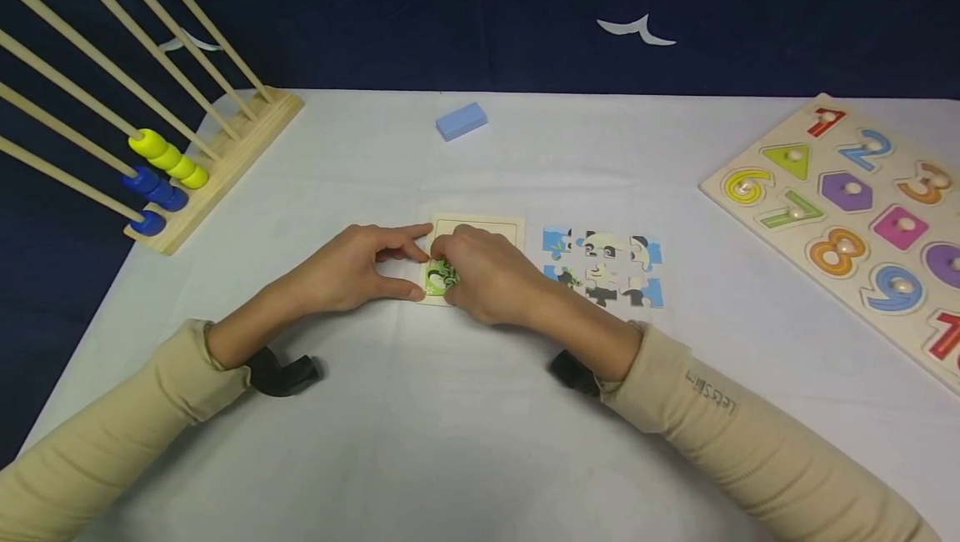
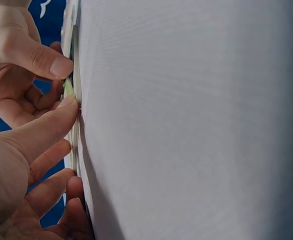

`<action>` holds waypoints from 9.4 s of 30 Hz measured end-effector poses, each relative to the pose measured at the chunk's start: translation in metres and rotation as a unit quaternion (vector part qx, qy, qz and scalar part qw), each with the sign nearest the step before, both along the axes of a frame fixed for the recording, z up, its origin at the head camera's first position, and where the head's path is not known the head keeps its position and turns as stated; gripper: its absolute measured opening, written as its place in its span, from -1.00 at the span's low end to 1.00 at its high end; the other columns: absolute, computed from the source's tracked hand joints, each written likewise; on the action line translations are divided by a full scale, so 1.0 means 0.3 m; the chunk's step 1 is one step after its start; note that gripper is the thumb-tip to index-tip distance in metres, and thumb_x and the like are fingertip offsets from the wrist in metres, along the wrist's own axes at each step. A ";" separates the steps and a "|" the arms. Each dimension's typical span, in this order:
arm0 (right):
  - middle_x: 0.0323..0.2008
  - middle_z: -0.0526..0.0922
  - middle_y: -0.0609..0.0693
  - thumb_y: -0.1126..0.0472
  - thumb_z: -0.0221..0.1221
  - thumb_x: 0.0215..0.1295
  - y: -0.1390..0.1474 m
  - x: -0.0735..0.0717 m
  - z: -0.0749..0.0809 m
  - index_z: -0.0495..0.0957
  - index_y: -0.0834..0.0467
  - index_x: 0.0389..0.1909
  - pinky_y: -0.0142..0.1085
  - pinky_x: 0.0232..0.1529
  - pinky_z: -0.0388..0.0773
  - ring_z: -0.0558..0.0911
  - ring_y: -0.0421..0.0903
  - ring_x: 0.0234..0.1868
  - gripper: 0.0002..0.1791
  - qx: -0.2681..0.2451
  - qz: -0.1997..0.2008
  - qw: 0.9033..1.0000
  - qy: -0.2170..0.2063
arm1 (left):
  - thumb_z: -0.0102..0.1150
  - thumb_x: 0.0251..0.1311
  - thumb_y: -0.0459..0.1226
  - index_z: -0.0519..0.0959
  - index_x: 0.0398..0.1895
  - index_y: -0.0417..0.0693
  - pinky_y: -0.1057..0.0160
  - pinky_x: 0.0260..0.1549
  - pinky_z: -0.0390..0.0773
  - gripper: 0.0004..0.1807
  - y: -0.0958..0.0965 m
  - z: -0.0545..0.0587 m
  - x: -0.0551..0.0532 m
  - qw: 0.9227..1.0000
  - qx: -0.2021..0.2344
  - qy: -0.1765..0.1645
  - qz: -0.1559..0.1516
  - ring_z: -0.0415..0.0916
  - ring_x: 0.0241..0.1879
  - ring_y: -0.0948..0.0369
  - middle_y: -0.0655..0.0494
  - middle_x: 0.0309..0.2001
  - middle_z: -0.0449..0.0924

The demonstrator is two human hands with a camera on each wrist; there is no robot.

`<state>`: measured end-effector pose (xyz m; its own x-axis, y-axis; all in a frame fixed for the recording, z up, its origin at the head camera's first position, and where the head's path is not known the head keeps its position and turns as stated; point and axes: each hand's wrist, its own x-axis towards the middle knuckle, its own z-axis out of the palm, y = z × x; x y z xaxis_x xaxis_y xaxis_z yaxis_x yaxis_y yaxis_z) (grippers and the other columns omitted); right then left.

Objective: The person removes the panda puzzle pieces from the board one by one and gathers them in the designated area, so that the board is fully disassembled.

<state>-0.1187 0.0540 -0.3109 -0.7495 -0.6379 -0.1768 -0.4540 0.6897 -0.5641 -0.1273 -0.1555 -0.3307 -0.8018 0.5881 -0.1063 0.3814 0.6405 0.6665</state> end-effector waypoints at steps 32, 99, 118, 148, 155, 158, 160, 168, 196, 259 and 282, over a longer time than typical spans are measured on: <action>-0.39 0.48 0.01 0.33 0.37 0.16 0.052 0.008 0.016 0.59 0.27 0.02 -0.17 -0.23 0.35 0.43 -0.05 -0.32 -0.62 -0.018 -0.011 1.000 0.012 | 0.51 0.04 -0.18 0.68 0.02 -0.06 0.10 0.08 0.37 -0.56 -0.003 0.004 0.004 1.000 -0.009 -0.011 0.008 0.54 0.02 0.20 0.07 0.34 0.42; -0.35 0.43 -0.14 0.24 0.49 0.05 0.404 0.163 -0.012 0.59 0.16 0.06 -0.31 -0.32 0.37 0.40 -0.16 -0.28 -0.49 0.004 -0.050 0.998 0.037 | 0.54 -0.01 -0.23 0.69 0.00 -0.09 0.16 -0.01 0.44 -0.55 0.005 0.000 0.014 1.000 -0.010 -0.009 0.023 0.51 -0.01 0.14 0.02 0.36 0.39; -0.36 0.43 -0.19 0.29 0.47 0.06 0.402 0.160 -0.021 0.58 0.14 0.06 -0.29 -0.29 0.39 0.41 -0.20 -0.29 -0.50 0.001 -0.024 0.998 0.058 | 0.54 -0.01 -0.22 0.68 0.03 -0.10 0.16 0.00 0.45 -0.52 0.006 -0.005 0.011 1.000 -0.010 -0.011 0.023 0.54 0.01 0.18 0.03 0.35 0.40; -0.30 0.50 -0.12 0.29 0.37 0.16 0.281 0.120 0.026 0.62 0.14 0.04 -0.24 -0.30 0.39 0.42 -0.17 -0.33 -0.61 -0.004 -0.010 0.999 0.052 | 0.54 0.00 -0.22 0.69 0.01 -0.10 0.16 0.00 0.43 -0.55 0.001 0.003 0.012 1.000 -0.011 -0.013 0.025 0.52 0.00 0.16 0.03 0.37 0.38; -0.32 0.51 -0.05 0.30 0.36 0.18 0.182 0.085 0.029 0.60 0.20 0.07 -0.23 -0.35 0.40 0.43 -0.18 -0.41 -0.60 -0.022 -0.008 0.999 0.034 | 0.53 0.01 -0.21 0.65 0.08 -0.11 0.15 0.01 0.42 -0.49 0.007 0.002 0.008 1.000 -0.011 -0.010 0.017 0.52 0.00 0.16 0.05 0.32 0.44; -0.28 0.53 -0.02 0.27 0.37 0.17 0.162 0.069 0.025 0.59 0.23 0.10 -0.23 -0.35 0.42 0.44 -0.15 -0.41 -0.56 -0.004 -0.010 1.000 0.014 | 0.53 0.01 -0.21 0.66 0.08 -0.09 0.15 0.01 0.42 -0.49 0.008 0.002 0.009 1.000 -0.012 -0.008 0.016 0.51 -0.02 0.16 0.06 0.31 0.45; -0.25 0.54 0.00 0.25 0.38 0.17 0.155 0.061 0.023 0.58 0.24 0.12 -0.23 -0.36 0.42 0.45 -0.13 -0.40 -0.52 0.011 -0.011 1.000 -0.003 | 0.53 0.01 -0.20 0.66 0.07 -0.08 0.15 0.01 0.42 -0.50 0.008 0.002 0.010 1.000 -0.013 -0.010 0.016 0.51 -0.01 0.16 0.06 0.33 0.43; -0.14 0.51 0.05 0.23 0.36 0.18 0.138 0.049 0.009 0.57 0.23 0.15 -0.21 -0.29 0.41 0.45 -0.06 -0.33 -0.51 0.031 -0.010 0.999 -0.033 | 0.52 0.02 -0.20 0.61 0.15 -0.11 0.15 0.02 0.40 -0.43 0.004 -0.003 0.005 1.000 -0.016 -0.006 0.016 0.51 -0.03 0.17 0.12 0.22 0.55; -0.40 0.44 -0.02 0.43 0.33 0.12 0.118 0.036 -0.005 0.51 0.20 -0.16 -0.18 -0.25 0.39 0.43 -0.08 -0.35 -0.71 -0.020 -0.029 0.999 -0.023 | 0.53 0.01 -0.21 0.68 0.02 -0.08 0.18 -0.02 0.44 -0.55 -0.003 -0.007 0.008 1.000 -0.001 -0.005 0.014 0.52 -0.03 0.18 0.05 0.33 0.44; -0.39 0.47 -0.06 0.34 0.43 0.09 0.171 0.091 0.030 0.57 0.15 -0.16 -0.20 -0.27 0.40 0.44 -0.10 -0.34 -0.69 -0.038 -0.031 0.999 0.006 | 0.53 0.00 -0.22 0.60 0.16 -0.16 0.18 0.00 0.46 -0.40 0.003 0.000 0.006 1.000 -0.003 -0.002 0.012 0.55 -0.02 0.19 0.08 0.18 0.58; -0.41 0.45 -0.14 0.35 0.47 0.02 0.378 0.156 0.024 0.59 0.13 -0.13 -0.36 -0.35 0.38 0.43 -0.13 -0.34 -0.63 -0.053 -0.066 0.996 0.023 | 0.54 0.00 -0.22 0.69 0.00 -0.08 0.19 -0.01 0.45 -0.56 0.005 0.001 0.015 0.999 -0.011 -0.017 0.025 0.52 0.02 0.18 0.05 0.37 0.37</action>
<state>-0.0719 0.1674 -0.3038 -0.8342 -0.5459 -0.0776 -0.3895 0.6829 -0.6180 -0.1229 -0.1539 -0.3304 -0.8259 0.5444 -0.1466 0.3258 0.6730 0.6640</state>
